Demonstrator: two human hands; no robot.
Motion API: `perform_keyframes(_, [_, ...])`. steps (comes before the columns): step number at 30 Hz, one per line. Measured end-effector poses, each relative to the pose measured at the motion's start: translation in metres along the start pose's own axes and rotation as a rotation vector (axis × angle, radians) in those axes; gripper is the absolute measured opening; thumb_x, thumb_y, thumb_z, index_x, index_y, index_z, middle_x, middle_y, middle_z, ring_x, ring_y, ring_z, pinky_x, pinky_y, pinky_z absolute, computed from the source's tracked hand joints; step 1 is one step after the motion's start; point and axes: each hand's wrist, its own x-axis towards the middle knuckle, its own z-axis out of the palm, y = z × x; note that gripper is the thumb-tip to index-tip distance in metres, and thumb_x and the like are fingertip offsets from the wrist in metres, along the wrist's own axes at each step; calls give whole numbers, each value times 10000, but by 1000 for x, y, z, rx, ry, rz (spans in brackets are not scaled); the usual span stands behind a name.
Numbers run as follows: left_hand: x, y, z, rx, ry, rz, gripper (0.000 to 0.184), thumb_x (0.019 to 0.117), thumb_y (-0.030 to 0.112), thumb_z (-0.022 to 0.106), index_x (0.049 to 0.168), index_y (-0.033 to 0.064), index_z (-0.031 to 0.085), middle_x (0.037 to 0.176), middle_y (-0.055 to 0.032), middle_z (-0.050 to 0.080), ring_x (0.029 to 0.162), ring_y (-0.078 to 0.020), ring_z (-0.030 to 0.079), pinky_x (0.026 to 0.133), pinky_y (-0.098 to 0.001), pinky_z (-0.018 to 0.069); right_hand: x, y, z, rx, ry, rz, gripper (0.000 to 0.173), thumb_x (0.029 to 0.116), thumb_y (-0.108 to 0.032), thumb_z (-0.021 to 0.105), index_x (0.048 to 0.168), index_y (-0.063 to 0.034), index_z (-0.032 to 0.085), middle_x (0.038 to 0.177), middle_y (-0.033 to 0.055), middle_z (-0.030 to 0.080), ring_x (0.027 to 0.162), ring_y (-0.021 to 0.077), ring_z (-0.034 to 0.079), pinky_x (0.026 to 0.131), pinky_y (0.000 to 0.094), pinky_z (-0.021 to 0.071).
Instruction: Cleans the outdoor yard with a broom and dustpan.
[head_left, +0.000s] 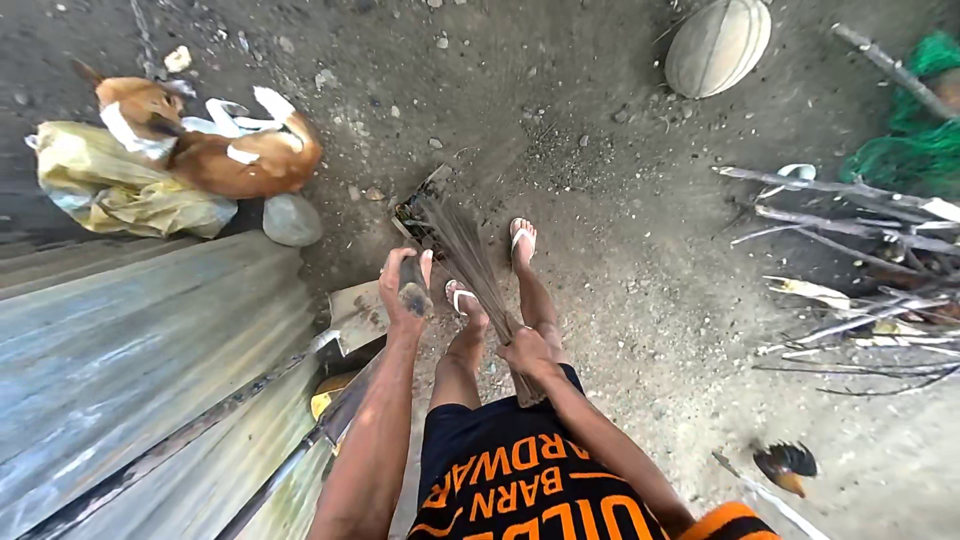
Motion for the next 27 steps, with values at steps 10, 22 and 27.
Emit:
perform_keyframes(10, [12,17,4,110,-35,-40,350,953,355,729,1127,53,697,1062,-185,721,995,-361,707,875,-576,559,49,-49,3,409,136,-35,683,903,-382,772,1464,-80,524,1220,199,697,1135,347,672,995,564,521])
perform_keyframes(22, [-5,-4,2,-57,28,-37,349,972,367,703,1081,36,687,1093,-157,696,993,-284,691,889,-494,573,-8,-29,14,161,-16,-40,920,850,-412,748,1634,-205,314,1213,174,703,1088,347,692,947,592,547])
perform_keyframes(27, [-11,-32,-27,-195,58,30,295,982,281,697,1101,13,669,1128,-142,699,1069,-216,681,968,-435,562,-37,19,-41,118,88,-22,940,843,-396,772,1639,-215,307,1237,177,696,1087,344,692,958,585,543])
